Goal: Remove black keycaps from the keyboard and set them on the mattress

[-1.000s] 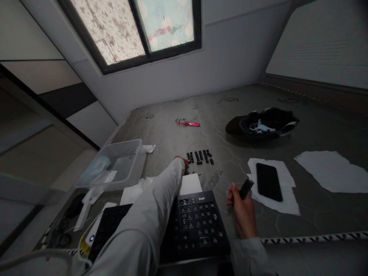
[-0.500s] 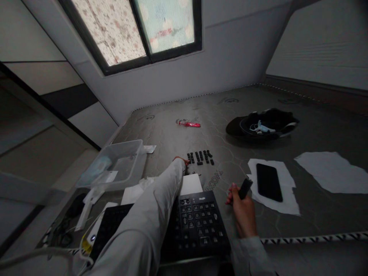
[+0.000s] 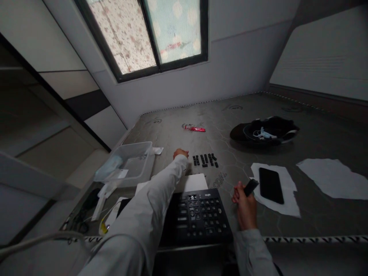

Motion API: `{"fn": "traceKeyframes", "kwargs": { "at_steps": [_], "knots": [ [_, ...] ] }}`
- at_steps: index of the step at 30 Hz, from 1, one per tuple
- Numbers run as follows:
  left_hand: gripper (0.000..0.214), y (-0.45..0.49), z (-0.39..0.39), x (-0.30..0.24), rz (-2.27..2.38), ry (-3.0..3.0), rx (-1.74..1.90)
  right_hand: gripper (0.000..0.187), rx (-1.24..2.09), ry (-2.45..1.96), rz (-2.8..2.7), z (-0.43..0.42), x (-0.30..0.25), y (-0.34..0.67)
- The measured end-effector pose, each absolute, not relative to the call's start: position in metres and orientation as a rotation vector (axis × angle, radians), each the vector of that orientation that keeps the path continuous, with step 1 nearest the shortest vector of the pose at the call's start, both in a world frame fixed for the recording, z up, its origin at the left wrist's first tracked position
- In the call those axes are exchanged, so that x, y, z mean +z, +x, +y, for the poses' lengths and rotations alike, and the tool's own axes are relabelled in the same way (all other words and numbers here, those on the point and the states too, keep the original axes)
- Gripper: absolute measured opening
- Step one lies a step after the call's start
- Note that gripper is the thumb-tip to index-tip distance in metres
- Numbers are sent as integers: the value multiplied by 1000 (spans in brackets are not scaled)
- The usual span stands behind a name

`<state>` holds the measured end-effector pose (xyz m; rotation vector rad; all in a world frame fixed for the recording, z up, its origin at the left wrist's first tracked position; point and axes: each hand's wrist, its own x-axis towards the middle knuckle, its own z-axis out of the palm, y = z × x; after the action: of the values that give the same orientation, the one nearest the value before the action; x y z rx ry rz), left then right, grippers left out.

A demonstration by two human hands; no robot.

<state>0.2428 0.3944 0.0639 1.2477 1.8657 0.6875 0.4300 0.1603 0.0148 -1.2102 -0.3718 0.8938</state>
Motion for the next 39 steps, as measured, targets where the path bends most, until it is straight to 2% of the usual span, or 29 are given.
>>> {"fn": "traceKeyframes", "kwargs": {
  "at_steps": [5,11,14,19,28,33,39],
  "knots": [
    [18,265,349,108,1795,1333,829,49,849,-1150,-309,157,24,427],
    [23,276,244,143,1508,1454,906,46,782,-1099,-343,145,33,422],
    [22,254,186,139,1476,1742,939,43,749,-994,-371,133,45,421],
    [19,199,124,102,1641,1952,782,47,750,-811,-500,114,75,404],
    [20,170,94,67,1468,2196,824,51,1171,-707,-617,99,106,343],
    [24,168,93,57,1332,2365,839,47,1417,-675,-556,99,101,329],
    [33,166,97,48,1208,2392,961,42,1544,-638,-487,101,88,326]
  ]
}}
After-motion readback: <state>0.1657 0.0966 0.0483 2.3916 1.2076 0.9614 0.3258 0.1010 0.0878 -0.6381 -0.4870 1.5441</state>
